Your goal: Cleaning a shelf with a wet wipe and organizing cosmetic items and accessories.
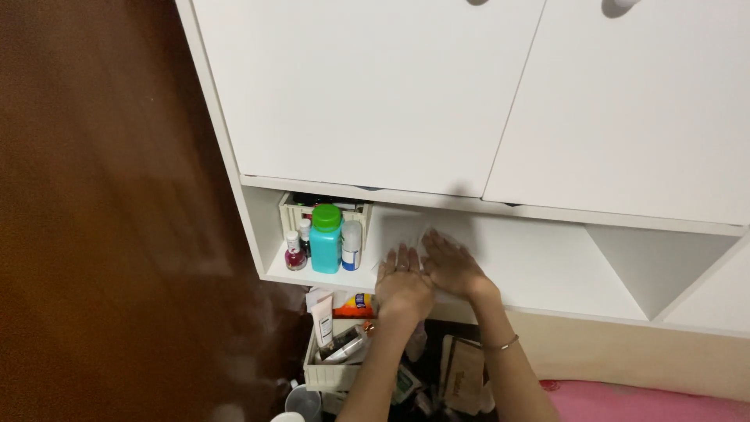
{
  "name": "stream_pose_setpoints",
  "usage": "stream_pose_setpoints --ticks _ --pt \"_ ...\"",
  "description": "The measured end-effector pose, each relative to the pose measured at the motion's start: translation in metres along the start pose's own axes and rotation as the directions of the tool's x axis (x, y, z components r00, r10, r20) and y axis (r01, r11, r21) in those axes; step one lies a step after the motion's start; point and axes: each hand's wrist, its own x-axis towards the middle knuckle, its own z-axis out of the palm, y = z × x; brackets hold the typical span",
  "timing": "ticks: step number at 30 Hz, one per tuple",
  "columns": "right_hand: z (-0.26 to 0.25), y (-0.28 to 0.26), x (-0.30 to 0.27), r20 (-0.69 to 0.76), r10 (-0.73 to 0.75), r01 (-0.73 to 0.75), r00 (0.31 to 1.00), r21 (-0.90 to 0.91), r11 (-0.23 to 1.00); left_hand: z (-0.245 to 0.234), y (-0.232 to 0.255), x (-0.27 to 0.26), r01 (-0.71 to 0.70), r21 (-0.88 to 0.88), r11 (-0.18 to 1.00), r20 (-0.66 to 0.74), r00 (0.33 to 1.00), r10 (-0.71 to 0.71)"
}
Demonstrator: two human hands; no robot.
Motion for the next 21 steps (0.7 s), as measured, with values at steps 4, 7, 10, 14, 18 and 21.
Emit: stream_pose_setpoints --ticks 4,7,10,14,18,21 --pt "0.015 -0.012 -0.004 -0.044 -0.051 0.051 0.998 0.011 0.999 0.013 -0.014 -0.020 0.013 -0.053 0.998 -0.073 0.997 -0.017" --pt "0.023 -0.020 -0.014 -0.092 -0.102 0.106 0.991 0.040 0.994 0.032 -0.026 -0.028 0.001 0.037 0.999 -0.196 0.981 0.007" --pt "0.030 -0.029 -0.029 -0.212 -0.184 0.207 0.960 0.088 0.974 0.037 -0.036 -0.046 -0.088 -0.041 0.995 -0.446 0.893 0.061" --pt "0.021 -0.048 -0.069 -0.379 -0.253 0.340 0.890 0.183 0.922 0.034 -0.041 -0.071 -0.252 -0.122 0.960 -0.651 0.751 0.115" --pt "0.003 -0.058 -0.106 -0.447 -0.211 0.347 0.869 0.248 0.904 0.011 -0.037 -0.097 -0.290 -0.196 0.937 -0.611 0.783 0.114" --pt "-0.028 -0.066 -0.145 -0.366 0.052 0.081 0.929 0.338 0.938 -0.005 -0.022 -0.111 -0.249 -0.275 0.929 -0.430 0.896 0.113"
